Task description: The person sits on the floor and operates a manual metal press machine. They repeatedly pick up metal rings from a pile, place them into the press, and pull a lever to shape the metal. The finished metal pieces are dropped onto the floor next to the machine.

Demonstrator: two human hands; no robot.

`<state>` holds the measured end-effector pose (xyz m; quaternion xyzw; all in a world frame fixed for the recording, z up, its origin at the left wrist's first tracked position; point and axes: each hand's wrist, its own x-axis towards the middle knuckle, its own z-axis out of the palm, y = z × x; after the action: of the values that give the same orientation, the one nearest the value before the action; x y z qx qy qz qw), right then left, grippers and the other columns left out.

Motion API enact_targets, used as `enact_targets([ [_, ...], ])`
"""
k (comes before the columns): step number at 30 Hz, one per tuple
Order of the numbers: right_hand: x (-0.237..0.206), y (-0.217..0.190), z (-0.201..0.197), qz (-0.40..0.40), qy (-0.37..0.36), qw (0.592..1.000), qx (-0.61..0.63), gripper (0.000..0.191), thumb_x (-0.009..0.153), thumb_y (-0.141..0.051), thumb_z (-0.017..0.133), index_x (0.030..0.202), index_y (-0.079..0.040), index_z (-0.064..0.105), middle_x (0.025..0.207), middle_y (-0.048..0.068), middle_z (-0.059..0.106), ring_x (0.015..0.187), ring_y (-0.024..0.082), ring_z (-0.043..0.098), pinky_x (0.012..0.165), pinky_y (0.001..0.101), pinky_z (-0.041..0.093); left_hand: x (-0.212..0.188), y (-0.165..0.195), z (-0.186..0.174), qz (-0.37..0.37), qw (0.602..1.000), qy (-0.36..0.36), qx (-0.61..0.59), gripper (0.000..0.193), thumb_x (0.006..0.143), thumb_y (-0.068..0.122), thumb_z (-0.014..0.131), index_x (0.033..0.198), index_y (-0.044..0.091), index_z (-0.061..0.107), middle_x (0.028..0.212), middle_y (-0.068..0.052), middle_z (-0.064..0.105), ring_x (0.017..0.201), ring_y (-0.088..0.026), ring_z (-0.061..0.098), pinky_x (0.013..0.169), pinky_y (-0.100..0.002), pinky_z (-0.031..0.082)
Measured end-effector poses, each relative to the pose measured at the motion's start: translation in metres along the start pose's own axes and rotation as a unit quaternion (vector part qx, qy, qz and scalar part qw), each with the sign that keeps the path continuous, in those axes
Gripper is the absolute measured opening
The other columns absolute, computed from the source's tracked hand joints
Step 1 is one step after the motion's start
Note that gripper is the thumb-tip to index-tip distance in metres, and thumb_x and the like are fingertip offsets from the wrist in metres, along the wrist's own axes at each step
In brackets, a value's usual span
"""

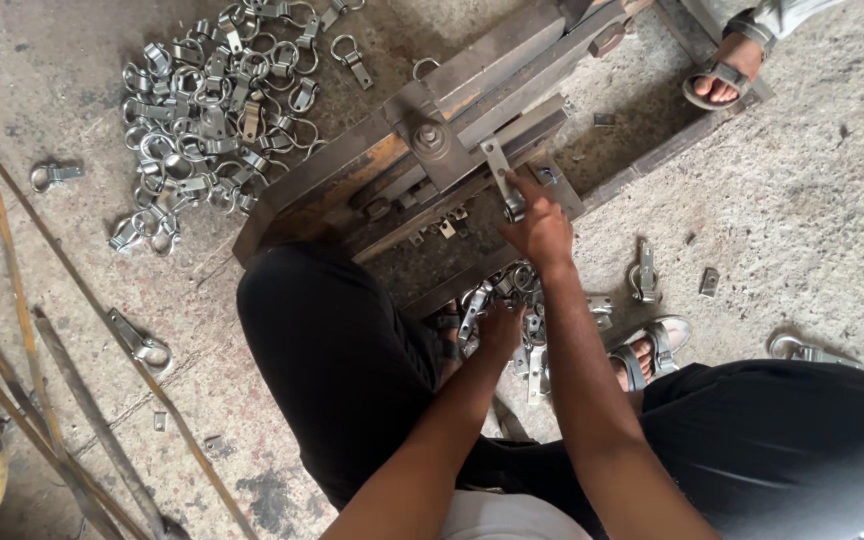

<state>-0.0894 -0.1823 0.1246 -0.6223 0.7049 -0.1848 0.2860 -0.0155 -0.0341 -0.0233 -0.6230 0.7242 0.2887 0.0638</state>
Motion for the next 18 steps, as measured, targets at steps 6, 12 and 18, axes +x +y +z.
enact_targets([
  [6,-0.005,-0.002,0.01,-0.07,0.025,0.995,-0.063,0.083,0.068,-0.023,0.093,0.142,-0.035,0.057,0.119,0.014,0.073,0.1,0.041,0.071,0.086,0.0496,0.058,-0.002,0.002,0.001,0.099,0.989,0.088,0.06,0.03,0.106,0.029,0.06,0.132,0.015,0.062,0.131,-0.012,0.061,0.123,-0.034,0.063,0.099,-0.055,0.054],
  [12,-0.008,-0.003,0.021,-0.087,-0.028,0.996,-0.019,0.066,0.083,-0.026,0.085,0.143,-0.031,0.056,0.131,0.008,0.07,0.103,0.029,0.076,0.09,0.0432,0.063,0.005,0.002,-0.002,0.069,0.993,-0.021,0.097,0.052,0.097,0.027,0.064,0.144,0.013,0.047,0.141,-0.011,0.054,0.125,-0.04,0.056,0.093,-0.064,0.05],
  [18,-0.018,-0.017,0.019,-0.114,-0.018,0.993,-0.013,0.071,0.078,-0.024,0.086,0.141,-0.026,0.054,0.128,0.007,0.073,0.105,0.03,0.075,0.092,0.0449,0.06,0.003,0.002,0.006,0.085,0.987,0.131,0.035,0.045,0.098,0.028,0.065,0.141,0.021,0.052,0.121,-0.009,0.065,0.106,-0.04,0.065,0.078,-0.06,0.055],
])
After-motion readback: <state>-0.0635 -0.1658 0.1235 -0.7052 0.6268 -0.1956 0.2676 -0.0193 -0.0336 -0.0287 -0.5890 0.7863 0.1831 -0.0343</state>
